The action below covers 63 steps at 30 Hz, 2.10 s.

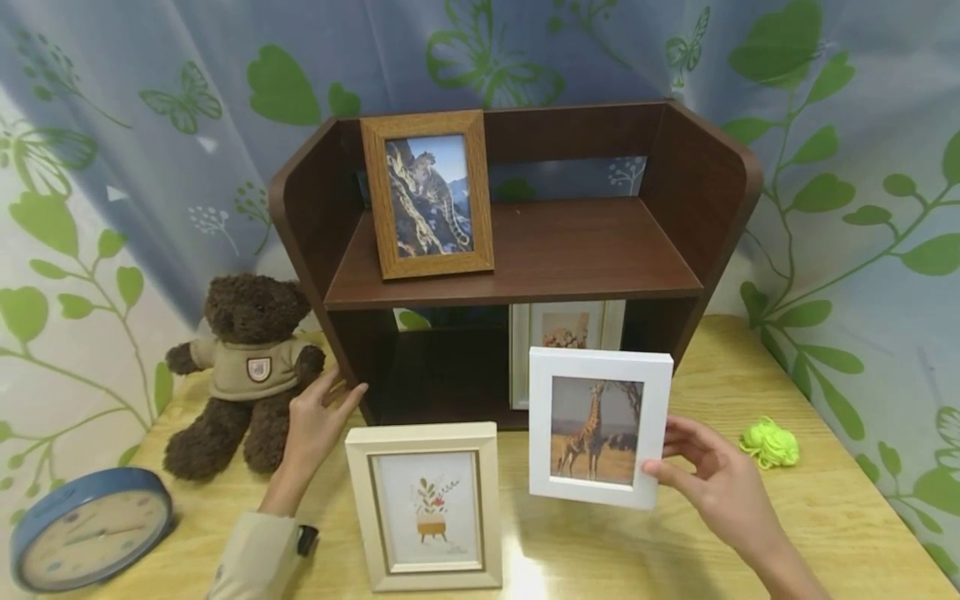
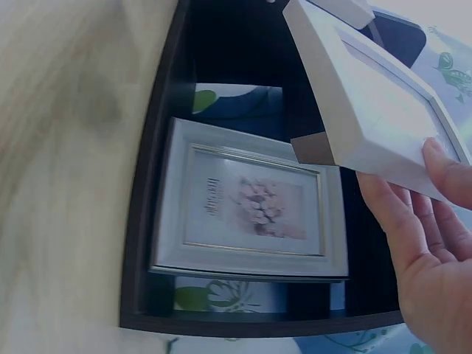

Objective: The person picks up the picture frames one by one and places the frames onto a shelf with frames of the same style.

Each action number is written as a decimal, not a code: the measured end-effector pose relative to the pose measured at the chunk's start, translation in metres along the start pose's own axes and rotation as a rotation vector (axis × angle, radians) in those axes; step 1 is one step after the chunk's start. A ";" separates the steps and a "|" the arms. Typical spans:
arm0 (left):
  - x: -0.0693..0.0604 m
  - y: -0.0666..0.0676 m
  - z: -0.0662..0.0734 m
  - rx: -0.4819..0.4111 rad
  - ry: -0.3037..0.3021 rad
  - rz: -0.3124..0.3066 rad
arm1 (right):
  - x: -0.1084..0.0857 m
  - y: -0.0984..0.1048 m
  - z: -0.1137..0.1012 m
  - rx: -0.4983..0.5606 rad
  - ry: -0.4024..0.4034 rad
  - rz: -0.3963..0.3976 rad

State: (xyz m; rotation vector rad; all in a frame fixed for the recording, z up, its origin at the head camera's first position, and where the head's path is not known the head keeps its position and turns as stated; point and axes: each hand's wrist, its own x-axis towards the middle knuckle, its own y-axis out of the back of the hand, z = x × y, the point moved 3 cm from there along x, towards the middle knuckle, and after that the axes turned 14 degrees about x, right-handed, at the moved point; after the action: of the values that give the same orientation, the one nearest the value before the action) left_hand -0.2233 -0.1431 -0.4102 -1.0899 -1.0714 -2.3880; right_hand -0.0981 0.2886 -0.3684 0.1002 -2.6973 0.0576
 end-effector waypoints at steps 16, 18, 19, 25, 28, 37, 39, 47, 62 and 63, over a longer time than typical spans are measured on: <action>0.001 0.002 0.000 0.074 0.013 0.002 | 0.028 0.007 -0.044 0.086 0.099 0.022; 0.001 0.002 0.000 0.090 0.016 0.004 | 0.031 0.008 -0.050 0.091 0.120 0.033; 0.001 0.002 0.000 0.097 0.020 0.005 | 0.033 0.008 -0.052 0.092 0.127 0.039; -0.001 0.003 0.001 0.119 0.037 -0.001 | 0.041 0.008 -0.064 0.107 0.159 0.065; -0.002 0.003 0.000 0.119 0.041 -0.002 | 0.046 0.007 -0.071 0.131 0.193 0.072; 0.000 0.002 -0.001 0.121 0.033 -0.002 | 0.062 0.007 -0.084 0.260 0.238 0.099; -0.001 0.002 -0.001 0.120 0.039 -0.008 | 0.067 0.007 -0.087 0.236 0.237 0.111; 0.000 0.002 0.000 0.125 0.039 -0.014 | 0.092 0.010 -0.096 0.138 0.214 0.183; 0.000 0.003 0.002 0.097 0.031 -0.005 | 0.139 0.006 -0.098 0.298 0.159 0.144; 0.001 0.003 0.002 0.095 0.031 -0.005 | 0.141 0.006 -0.098 0.307 0.155 0.142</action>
State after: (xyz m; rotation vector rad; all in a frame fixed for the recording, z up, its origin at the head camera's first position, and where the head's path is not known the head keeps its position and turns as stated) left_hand -0.2211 -0.1433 -0.4076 -1.0156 -1.1658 -2.3240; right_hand -0.1844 0.2911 -0.2195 -0.0032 -2.5169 0.5018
